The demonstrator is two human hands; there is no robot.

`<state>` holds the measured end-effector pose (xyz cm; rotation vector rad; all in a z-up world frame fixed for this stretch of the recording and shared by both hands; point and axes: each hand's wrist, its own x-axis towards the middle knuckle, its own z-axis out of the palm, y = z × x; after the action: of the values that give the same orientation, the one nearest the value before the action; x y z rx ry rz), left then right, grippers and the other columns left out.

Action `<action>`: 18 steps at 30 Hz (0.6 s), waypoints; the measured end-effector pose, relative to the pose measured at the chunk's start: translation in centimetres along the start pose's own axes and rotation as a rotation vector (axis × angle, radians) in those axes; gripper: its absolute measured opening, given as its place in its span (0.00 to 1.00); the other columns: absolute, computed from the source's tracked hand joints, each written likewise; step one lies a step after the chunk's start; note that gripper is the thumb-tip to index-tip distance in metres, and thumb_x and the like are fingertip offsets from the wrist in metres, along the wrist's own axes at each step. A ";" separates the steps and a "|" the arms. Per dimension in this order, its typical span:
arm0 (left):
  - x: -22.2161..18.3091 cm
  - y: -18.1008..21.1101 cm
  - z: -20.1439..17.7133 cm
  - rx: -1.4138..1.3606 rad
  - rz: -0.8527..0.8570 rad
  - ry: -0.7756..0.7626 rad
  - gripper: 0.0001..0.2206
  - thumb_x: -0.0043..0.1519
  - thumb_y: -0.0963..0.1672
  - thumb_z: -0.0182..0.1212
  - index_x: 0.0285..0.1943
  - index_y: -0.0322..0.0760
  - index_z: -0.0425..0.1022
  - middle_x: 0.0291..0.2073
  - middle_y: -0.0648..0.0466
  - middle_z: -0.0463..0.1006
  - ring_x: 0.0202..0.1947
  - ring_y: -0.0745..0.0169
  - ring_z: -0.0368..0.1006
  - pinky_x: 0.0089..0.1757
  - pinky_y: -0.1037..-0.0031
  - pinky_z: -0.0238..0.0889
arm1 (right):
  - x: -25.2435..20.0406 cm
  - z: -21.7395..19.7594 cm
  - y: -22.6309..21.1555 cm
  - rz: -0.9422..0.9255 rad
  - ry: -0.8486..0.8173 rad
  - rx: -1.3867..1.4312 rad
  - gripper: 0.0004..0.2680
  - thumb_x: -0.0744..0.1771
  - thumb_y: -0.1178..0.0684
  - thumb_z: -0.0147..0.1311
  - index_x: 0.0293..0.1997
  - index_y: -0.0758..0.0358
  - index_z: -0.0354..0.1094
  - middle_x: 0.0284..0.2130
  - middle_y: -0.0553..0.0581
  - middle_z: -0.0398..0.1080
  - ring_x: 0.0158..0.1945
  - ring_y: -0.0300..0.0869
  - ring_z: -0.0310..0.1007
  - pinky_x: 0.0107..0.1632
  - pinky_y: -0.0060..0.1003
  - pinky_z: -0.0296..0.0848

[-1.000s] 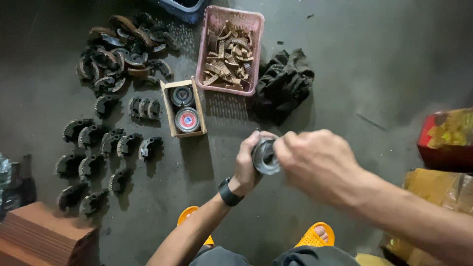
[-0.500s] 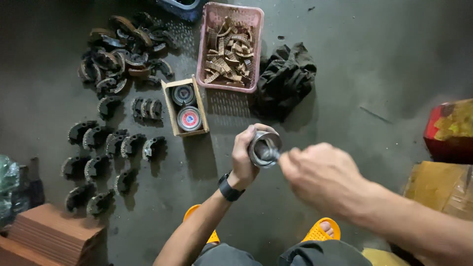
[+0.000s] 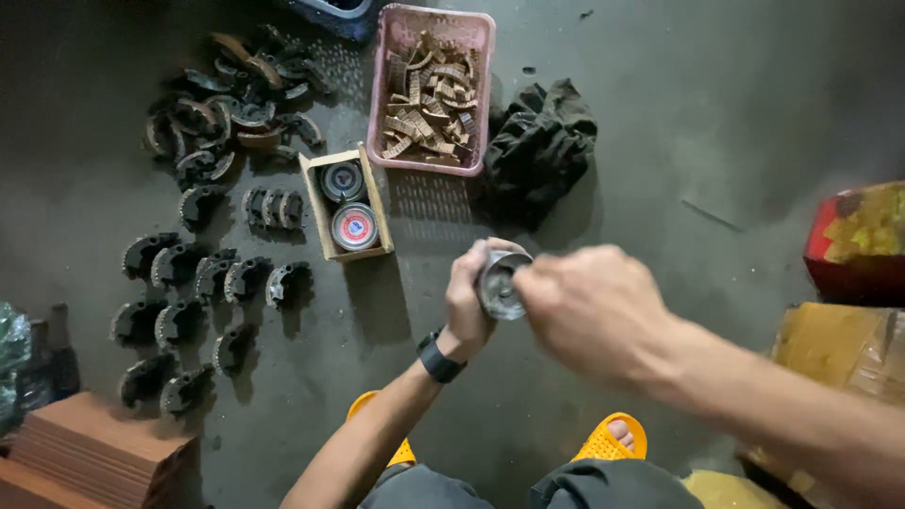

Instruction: The recorder is mixing a white compound or adhesive in a small container using a spoon while preparing motorcycle brake shoes.

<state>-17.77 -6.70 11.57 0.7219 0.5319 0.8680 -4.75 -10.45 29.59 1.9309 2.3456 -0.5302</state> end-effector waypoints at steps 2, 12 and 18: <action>-0.3 1.0 -0.1 0.016 -0.011 0.004 0.23 0.72 0.50 0.38 0.47 0.26 0.76 0.39 0.49 0.80 0.40 0.64 0.75 0.46 0.72 0.69 | -0.3 0.2 -0.1 0.056 -0.008 -0.025 0.04 0.61 0.53 0.55 0.32 0.59 0.68 0.27 0.59 0.74 0.29 0.57 0.77 0.30 0.51 0.76; -0.2 -1.2 0.2 -0.060 -0.043 0.023 0.22 0.73 0.50 0.39 0.48 0.27 0.76 0.38 0.50 0.80 0.38 0.66 0.74 0.44 0.73 0.68 | -0.1 0.4 0.3 0.108 0.062 0.043 0.04 0.58 0.53 0.57 0.29 0.57 0.70 0.26 0.60 0.75 0.29 0.57 0.77 0.31 0.52 0.75; 0.2 -0.1 -0.9 0.030 0.008 -0.025 0.23 0.72 0.50 0.39 0.47 0.26 0.77 0.37 0.50 0.80 0.38 0.65 0.75 0.44 0.73 0.69 | -1.4 3.5 0.2 -0.006 0.022 0.086 0.04 0.62 0.53 0.56 0.31 0.59 0.68 0.24 0.59 0.74 0.26 0.56 0.76 0.29 0.52 0.75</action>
<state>-18.23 -6.32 10.90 0.7617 0.5205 0.8586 -4.90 -12.79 26.63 1.9765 2.3805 -0.6236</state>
